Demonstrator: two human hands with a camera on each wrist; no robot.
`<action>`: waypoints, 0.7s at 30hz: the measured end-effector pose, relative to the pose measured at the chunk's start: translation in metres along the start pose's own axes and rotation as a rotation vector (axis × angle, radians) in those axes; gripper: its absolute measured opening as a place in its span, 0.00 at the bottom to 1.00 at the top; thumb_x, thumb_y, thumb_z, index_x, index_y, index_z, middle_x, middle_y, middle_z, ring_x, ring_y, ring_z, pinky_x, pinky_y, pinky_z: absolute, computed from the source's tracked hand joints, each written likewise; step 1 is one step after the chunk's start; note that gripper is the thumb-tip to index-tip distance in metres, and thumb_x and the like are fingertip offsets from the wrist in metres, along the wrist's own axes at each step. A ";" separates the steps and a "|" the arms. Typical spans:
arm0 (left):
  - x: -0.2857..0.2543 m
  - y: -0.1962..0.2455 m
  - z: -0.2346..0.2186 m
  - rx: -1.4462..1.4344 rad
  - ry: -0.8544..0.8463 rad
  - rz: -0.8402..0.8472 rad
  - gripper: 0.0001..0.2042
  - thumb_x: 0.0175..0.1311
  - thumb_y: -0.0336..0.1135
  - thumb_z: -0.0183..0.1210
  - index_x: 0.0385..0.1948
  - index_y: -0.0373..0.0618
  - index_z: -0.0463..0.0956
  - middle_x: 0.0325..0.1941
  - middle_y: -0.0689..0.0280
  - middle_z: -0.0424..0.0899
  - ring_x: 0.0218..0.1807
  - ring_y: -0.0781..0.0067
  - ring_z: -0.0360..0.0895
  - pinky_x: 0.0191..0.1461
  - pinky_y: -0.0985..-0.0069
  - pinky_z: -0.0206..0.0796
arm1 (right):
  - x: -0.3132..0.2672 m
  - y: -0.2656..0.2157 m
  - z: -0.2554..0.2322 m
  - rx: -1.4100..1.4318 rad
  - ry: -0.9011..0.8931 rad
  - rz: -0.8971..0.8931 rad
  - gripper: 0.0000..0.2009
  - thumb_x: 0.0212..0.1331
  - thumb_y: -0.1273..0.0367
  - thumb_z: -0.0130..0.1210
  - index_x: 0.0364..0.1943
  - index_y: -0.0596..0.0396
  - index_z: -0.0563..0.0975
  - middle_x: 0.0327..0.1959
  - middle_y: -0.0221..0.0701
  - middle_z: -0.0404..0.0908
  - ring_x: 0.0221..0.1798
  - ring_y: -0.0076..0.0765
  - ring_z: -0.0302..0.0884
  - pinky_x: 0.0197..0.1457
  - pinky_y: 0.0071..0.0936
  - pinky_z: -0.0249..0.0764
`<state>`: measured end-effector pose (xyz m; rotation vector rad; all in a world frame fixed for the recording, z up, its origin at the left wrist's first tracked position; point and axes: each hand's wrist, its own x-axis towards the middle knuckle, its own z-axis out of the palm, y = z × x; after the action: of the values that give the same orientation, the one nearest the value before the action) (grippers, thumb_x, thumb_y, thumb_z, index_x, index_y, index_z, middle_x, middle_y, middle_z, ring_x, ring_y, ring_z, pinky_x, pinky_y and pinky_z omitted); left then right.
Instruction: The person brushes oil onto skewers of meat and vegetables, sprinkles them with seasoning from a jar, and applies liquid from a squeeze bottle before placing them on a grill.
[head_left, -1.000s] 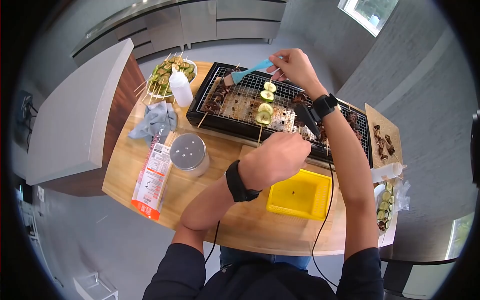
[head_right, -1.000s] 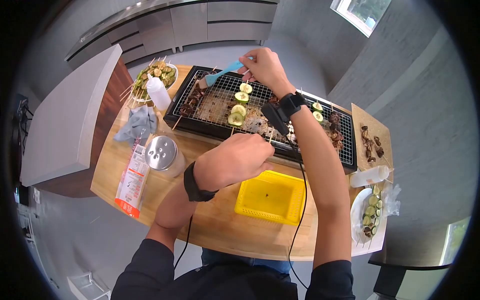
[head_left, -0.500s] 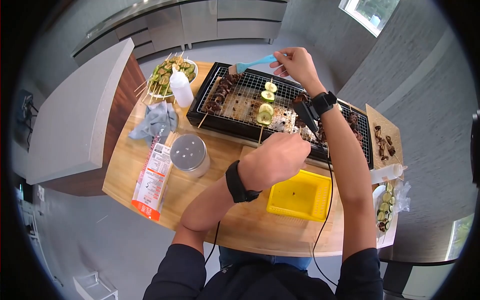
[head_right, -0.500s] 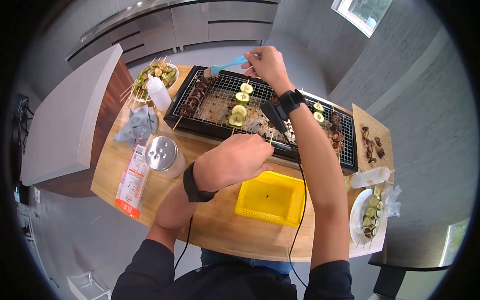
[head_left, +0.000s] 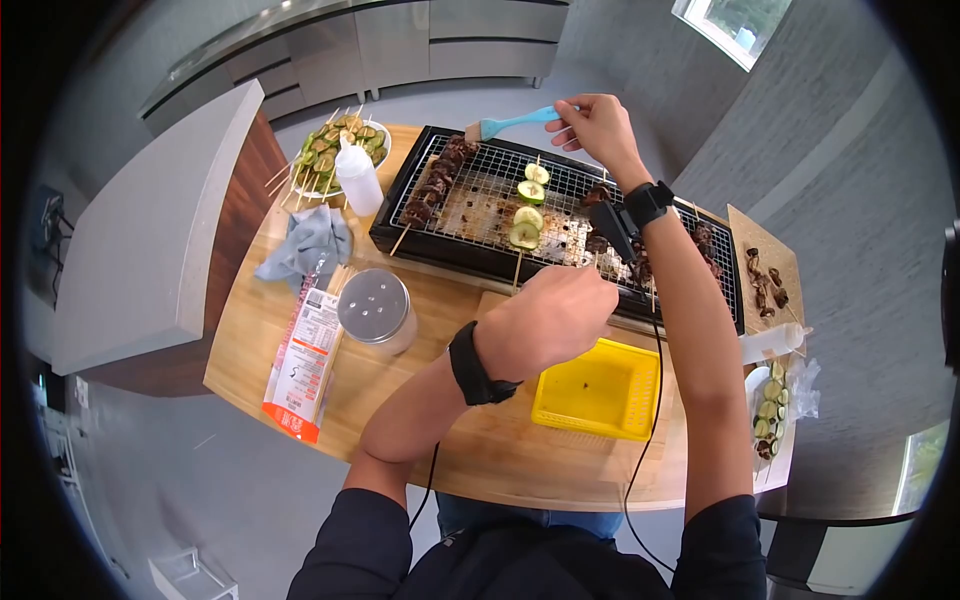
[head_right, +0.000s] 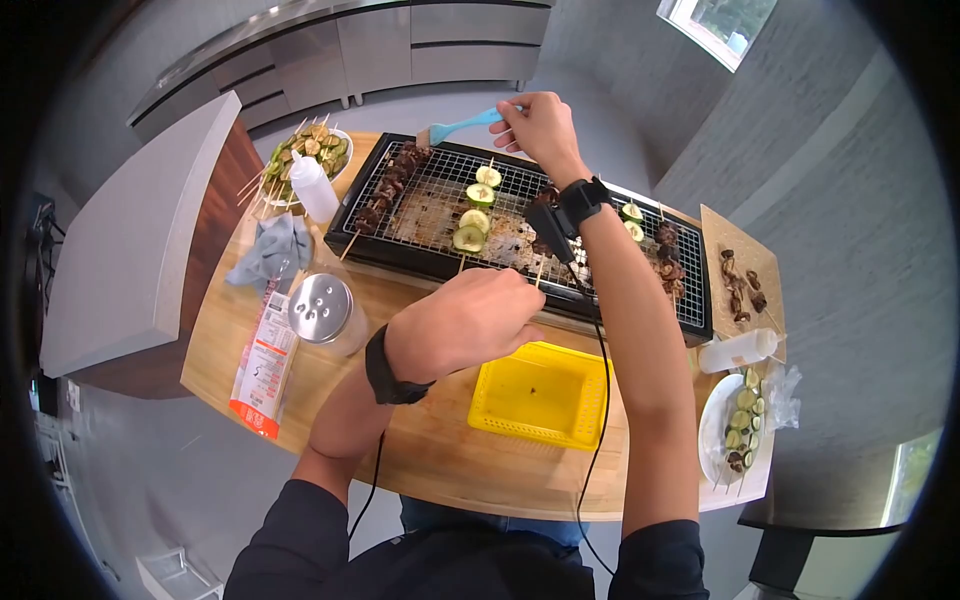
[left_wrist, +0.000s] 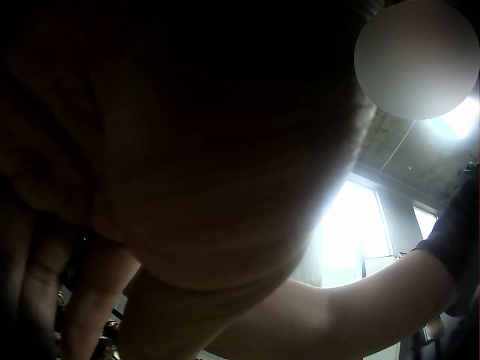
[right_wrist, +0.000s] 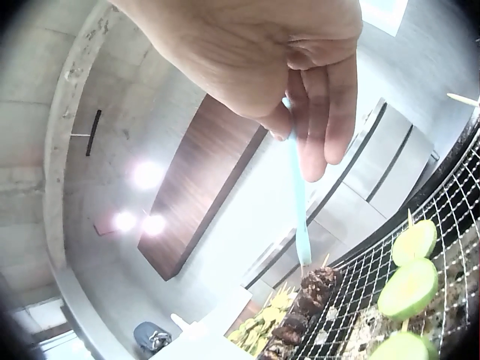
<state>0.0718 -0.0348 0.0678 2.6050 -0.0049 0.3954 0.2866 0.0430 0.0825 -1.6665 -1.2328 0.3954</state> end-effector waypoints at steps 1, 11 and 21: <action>0.001 0.001 -0.001 0.003 -0.023 -0.011 0.12 0.59 0.36 0.58 0.24 0.35 0.74 0.27 0.50 0.78 0.36 0.49 0.78 0.41 0.60 0.70 | 0.000 0.000 0.001 -0.003 -0.017 0.016 0.13 0.65 0.69 0.52 0.44 0.68 0.78 0.29 0.36 0.85 0.24 0.23 0.81 0.28 0.20 0.80; -0.001 -0.004 0.003 0.043 -0.004 0.015 0.11 0.59 0.37 0.58 0.26 0.36 0.74 0.29 0.53 0.78 0.38 0.50 0.77 0.42 0.60 0.70 | -0.001 0.002 -0.005 -0.098 0.019 0.020 0.11 0.63 0.70 0.53 0.39 0.68 0.80 0.26 0.36 0.84 0.23 0.25 0.82 0.26 0.20 0.80; -0.002 -0.004 -0.001 0.018 0.000 -0.007 0.12 0.59 0.37 0.58 0.26 0.35 0.75 0.29 0.50 0.80 0.39 0.49 0.78 0.44 0.61 0.70 | -0.005 0.005 -0.006 -0.117 -0.003 0.020 0.12 0.64 0.70 0.52 0.40 0.68 0.80 0.25 0.35 0.84 0.23 0.24 0.82 0.26 0.20 0.80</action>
<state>0.0697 -0.0312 0.0664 2.6221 0.0081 0.3945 0.2913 0.0355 0.0790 -1.7789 -1.2634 0.3440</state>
